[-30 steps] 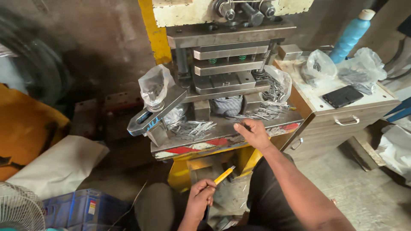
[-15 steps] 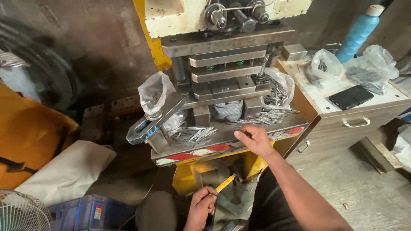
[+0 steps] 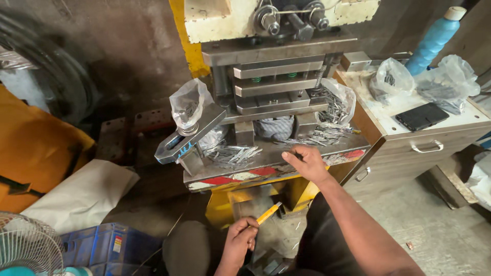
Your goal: The person operates a manual press machine to shape small metal pieces. They repeatedly place a metal piece into the press, pull a lever to activate the press, then remove the shaped piece and place it into a plastic bag. The cycle continues with multiple pieces.
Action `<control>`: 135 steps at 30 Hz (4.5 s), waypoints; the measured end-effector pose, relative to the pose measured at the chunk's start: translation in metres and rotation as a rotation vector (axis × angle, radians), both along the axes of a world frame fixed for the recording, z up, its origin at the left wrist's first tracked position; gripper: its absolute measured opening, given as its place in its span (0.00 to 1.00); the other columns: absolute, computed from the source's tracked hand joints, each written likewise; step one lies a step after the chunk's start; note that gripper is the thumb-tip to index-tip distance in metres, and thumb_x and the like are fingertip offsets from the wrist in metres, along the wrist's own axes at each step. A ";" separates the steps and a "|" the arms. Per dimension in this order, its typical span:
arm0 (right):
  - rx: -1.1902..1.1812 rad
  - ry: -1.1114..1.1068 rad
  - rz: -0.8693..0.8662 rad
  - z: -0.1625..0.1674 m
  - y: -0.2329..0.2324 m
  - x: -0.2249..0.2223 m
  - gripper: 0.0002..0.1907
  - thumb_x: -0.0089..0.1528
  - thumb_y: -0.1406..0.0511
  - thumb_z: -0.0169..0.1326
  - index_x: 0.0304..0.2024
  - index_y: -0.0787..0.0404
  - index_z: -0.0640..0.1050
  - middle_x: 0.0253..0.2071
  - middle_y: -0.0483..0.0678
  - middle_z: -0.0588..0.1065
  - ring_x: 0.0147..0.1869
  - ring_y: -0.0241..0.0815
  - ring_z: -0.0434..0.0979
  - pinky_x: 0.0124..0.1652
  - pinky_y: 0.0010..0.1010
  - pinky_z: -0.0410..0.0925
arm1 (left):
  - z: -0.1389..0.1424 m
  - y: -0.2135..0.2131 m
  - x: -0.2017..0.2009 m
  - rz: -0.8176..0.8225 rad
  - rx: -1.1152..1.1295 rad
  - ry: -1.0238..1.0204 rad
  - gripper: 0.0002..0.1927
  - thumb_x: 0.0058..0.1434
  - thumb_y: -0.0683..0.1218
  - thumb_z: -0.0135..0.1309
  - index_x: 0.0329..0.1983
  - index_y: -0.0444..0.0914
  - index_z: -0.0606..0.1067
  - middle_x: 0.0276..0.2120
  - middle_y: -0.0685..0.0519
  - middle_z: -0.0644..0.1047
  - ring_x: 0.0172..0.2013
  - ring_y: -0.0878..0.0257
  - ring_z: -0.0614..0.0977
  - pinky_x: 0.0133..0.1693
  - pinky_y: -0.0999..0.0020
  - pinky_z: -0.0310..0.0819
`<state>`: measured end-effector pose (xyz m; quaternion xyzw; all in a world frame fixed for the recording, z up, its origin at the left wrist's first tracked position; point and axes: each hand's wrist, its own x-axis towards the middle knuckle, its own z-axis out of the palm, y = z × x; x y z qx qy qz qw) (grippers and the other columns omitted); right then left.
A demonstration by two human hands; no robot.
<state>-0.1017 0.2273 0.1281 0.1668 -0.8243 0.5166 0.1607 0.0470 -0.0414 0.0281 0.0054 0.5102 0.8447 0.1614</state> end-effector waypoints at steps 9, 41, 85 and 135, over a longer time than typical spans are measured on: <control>0.009 -0.031 0.039 -0.002 0.007 -0.005 0.15 0.61 0.60 0.63 0.28 0.65 0.80 0.20 0.42 0.72 0.25 0.27 0.64 0.26 0.26 0.62 | -0.011 0.001 -0.015 0.102 -0.032 -0.086 0.05 0.60 0.38 0.52 0.38 0.32 0.76 0.17 0.54 0.67 0.16 0.66 0.68 0.21 0.69 0.63; 0.082 0.028 0.179 0.028 0.024 -0.005 0.12 0.58 0.59 0.65 0.29 0.61 0.81 0.25 0.50 0.75 0.28 0.49 0.76 0.30 0.37 0.68 | 0.199 0.115 -0.234 0.376 0.052 0.202 0.03 0.60 0.37 0.50 0.35 0.35 0.75 0.16 0.59 0.64 0.16 0.70 0.64 0.19 0.70 0.62; 0.102 0.157 0.162 0.027 0.020 -0.005 0.12 0.59 0.59 0.64 0.28 0.60 0.80 0.25 0.48 0.74 0.29 0.48 0.77 0.29 0.37 0.68 | 0.221 0.077 -0.260 0.301 0.086 -0.030 0.08 0.54 0.36 0.49 0.38 0.35 0.71 0.16 0.58 0.62 0.13 0.68 0.60 0.16 0.69 0.52; 0.039 0.064 0.151 0.027 0.013 0.002 0.11 0.60 0.60 0.64 0.34 0.63 0.82 0.29 0.46 0.78 0.28 0.36 0.77 0.29 0.28 0.69 | 0.222 0.093 -0.242 0.548 -0.033 0.022 0.02 0.62 0.39 0.54 0.38 0.36 0.74 0.20 0.58 0.67 0.14 0.71 0.63 0.15 0.71 0.55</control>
